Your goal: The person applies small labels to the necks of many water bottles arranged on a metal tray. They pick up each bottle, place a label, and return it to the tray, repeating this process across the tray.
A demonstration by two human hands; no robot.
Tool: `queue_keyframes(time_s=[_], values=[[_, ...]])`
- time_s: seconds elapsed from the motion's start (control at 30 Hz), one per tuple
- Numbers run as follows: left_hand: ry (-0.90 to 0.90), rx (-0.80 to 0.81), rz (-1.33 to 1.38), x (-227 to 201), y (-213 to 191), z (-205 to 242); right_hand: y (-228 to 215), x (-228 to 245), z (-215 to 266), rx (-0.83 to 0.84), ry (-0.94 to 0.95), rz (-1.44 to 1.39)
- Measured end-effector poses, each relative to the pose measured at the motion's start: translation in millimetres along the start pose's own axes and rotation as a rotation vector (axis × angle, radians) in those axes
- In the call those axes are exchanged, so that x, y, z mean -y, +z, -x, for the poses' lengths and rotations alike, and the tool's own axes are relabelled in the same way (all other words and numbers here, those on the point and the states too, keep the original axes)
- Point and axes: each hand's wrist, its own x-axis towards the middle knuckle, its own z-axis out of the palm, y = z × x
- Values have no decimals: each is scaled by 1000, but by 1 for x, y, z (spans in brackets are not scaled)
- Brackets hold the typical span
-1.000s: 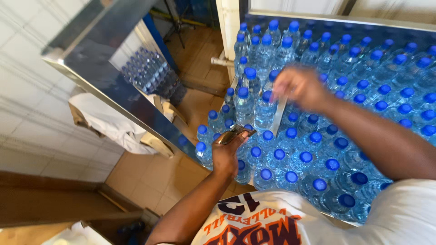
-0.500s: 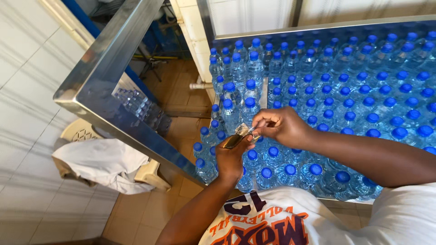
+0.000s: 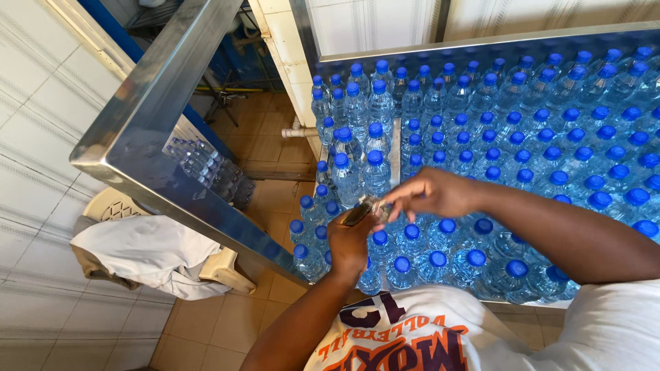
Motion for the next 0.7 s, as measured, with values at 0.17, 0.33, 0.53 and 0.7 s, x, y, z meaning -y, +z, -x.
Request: queue_keyframes(time_s=[0.17,0.33,0.53,0.7], values=[[-131,348,-271,-2,20,37,-80,-31,-32,-652,308,161],[-4,873,-819,61,-8,22,-224,-324,-120,-736,217,651],[-190,754,-853,51,2,17,-257,-431,-199,-771,281,952],[-291,658,-798,45,5,22,-262,-470,-230,-822,297,792]])
